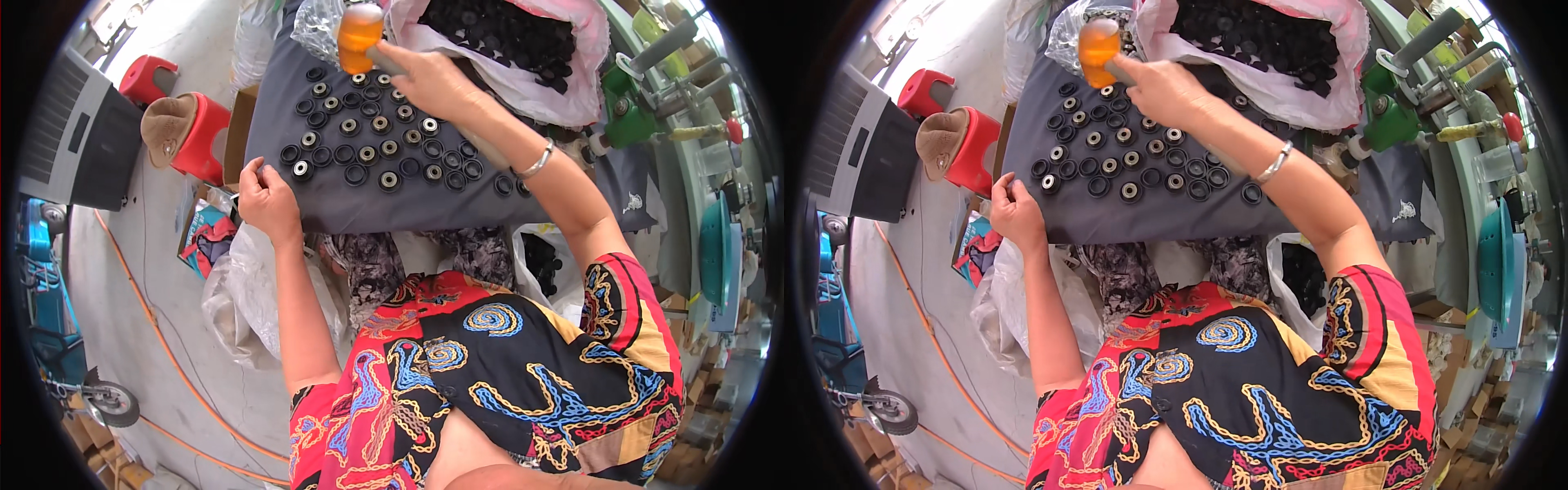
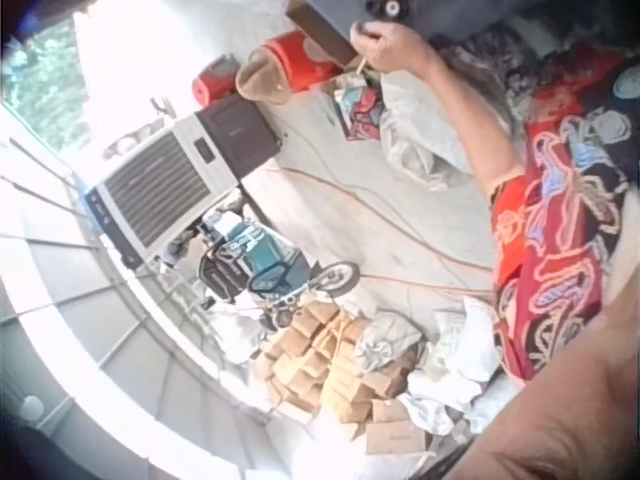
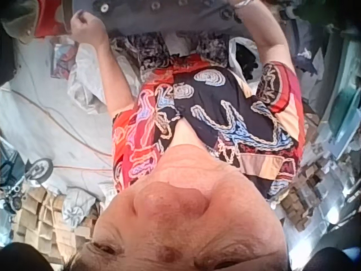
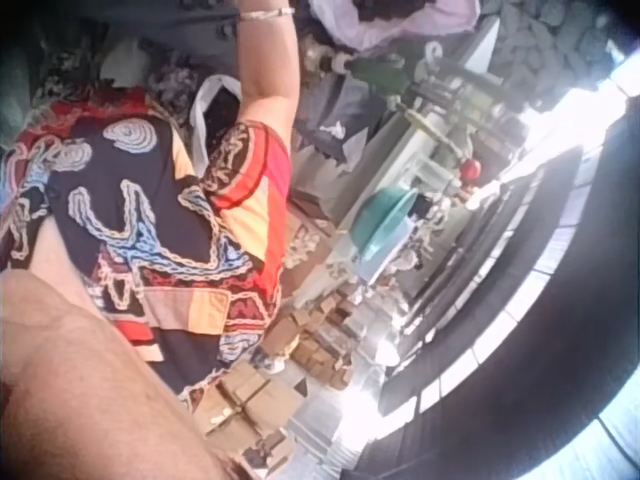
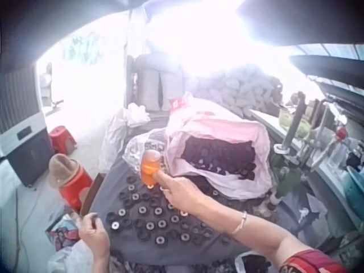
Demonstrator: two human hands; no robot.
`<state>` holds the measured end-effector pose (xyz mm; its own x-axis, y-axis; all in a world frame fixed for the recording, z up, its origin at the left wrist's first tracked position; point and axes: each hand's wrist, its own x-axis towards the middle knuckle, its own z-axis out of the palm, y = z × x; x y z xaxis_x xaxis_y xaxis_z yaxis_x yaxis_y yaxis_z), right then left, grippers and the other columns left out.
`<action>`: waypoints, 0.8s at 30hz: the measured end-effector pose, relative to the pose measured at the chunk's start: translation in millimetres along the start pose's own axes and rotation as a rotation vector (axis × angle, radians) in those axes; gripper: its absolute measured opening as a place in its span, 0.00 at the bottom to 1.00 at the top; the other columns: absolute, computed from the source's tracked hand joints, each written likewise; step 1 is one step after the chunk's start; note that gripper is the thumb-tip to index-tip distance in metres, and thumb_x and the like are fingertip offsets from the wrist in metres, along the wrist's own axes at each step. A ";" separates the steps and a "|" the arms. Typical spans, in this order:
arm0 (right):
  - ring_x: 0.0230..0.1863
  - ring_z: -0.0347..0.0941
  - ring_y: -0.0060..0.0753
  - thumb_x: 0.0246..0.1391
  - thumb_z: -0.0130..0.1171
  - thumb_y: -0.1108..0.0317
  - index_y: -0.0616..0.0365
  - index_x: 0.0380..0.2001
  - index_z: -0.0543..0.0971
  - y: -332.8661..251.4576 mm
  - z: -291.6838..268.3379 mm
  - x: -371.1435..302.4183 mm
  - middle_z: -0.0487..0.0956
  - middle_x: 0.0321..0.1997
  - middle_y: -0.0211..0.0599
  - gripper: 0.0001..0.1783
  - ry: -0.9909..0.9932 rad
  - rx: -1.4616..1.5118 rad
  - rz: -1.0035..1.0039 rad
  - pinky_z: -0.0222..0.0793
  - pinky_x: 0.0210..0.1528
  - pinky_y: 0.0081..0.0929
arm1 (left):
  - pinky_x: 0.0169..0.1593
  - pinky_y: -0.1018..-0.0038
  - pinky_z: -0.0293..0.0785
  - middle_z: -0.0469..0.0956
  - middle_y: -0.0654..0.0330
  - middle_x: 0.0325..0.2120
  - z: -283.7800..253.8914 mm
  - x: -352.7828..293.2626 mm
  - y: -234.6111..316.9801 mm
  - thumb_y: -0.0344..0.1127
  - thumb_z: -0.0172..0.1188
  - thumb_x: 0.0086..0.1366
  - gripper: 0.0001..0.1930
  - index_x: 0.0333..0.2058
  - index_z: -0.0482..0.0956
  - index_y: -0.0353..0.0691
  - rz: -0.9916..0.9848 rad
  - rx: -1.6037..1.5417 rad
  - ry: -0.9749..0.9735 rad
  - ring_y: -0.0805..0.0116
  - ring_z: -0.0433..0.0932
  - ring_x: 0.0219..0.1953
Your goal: The person assembles small metal hardware components, likely grommets or rivets, on a grey work surface. They place the components into a green manual press machine and operate the lever to secure them. The person also uses a rubber mallet to tap the assembled pieces on the table.
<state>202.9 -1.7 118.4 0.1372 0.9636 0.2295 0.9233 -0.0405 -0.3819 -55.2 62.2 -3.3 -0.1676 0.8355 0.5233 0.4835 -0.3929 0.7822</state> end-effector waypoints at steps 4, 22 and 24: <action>0.37 0.79 0.54 0.53 0.56 0.71 0.51 0.64 0.65 12.9 19.9 13.8 0.80 0.35 0.58 0.33 -0.034 -0.021 -0.023 0.73 0.41 0.42 | 0.32 0.73 0.71 0.79 0.60 0.22 -0.3 0.9 0.9 0.28 0.58 0.58 0.08 0.37 0.81 0.36 0.015 0.024 -0.002 0.70 0.75 0.23; 0.41 0.78 0.55 0.53 0.55 0.71 0.53 0.61 0.68 -19.1 35.7 33.8 0.80 0.39 0.57 0.29 -0.108 -0.030 -0.080 0.73 0.45 0.45 | 0.31 0.72 0.71 0.78 0.59 0.21 0.2 0.3 1.3 0.27 0.58 0.58 0.07 0.35 0.81 0.35 -0.017 0.000 -0.022 0.69 0.75 0.22; 0.41 0.78 0.56 0.52 0.56 0.71 0.51 0.62 0.67 -27.9 38.1 27.4 0.80 0.39 0.57 0.31 -0.092 -0.075 -0.103 0.73 0.45 0.44 | 0.31 0.75 0.70 0.77 0.62 0.21 1.5 -1.1 -1.7 0.28 0.59 0.58 0.07 0.36 0.81 0.36 0.016 -0.019 0.025 0.73 0.74 0.23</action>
<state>167.2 35.9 101.2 0.0103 0.9837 0.1796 0.9553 0.0434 -0.2923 -54.6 62.6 -5.7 -0.1820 0.8193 0.5437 0.4700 -0.4132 0.7800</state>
